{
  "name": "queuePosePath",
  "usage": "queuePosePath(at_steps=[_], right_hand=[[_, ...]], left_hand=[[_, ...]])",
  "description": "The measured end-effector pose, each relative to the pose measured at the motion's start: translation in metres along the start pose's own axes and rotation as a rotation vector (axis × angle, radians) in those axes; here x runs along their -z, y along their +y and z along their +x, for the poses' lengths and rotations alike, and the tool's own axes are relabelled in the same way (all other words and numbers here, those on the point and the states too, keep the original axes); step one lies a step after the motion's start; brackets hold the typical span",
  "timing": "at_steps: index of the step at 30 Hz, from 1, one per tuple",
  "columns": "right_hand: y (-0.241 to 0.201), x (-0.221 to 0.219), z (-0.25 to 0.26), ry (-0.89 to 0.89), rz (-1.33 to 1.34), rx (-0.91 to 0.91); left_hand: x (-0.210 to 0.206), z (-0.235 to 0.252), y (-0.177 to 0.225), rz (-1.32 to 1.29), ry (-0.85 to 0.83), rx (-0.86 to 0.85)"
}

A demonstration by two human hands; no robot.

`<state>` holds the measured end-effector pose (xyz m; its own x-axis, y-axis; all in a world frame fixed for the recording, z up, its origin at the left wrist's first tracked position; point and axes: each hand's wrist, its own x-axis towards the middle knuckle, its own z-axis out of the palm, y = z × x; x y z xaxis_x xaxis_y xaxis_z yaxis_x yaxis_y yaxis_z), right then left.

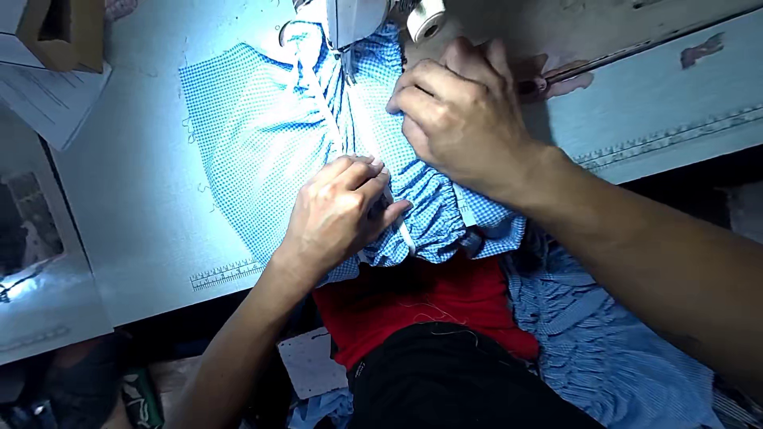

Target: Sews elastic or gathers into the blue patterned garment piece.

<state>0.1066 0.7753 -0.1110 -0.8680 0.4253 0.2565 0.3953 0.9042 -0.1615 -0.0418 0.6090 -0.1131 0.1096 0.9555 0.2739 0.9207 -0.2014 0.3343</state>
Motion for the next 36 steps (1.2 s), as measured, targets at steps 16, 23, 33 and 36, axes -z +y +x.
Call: queuePosePath(at_steps=[16,23,33,36], right_hand=[[-0.005,-0.001,-0.002,0.011,0.020,0.026],[-0.006,0.000,0.001,-0.005,0.011,-0.006],[-0.003,-0.003,0.000,-0.008,0.053,0.013],[-0.003,0.000,0.002,-0.066,0.036,-0.025]], left_hand=[[0.000,0.003,0.004,0.044,-0.011,0.041],[-0.001,0.004,0.007,0.029,-0.009,0.043],[0.000,0.005,0.011,0.042,-0.006,0.068],[-0.002,0.005,0.010,0.048,0.009,0.067]])
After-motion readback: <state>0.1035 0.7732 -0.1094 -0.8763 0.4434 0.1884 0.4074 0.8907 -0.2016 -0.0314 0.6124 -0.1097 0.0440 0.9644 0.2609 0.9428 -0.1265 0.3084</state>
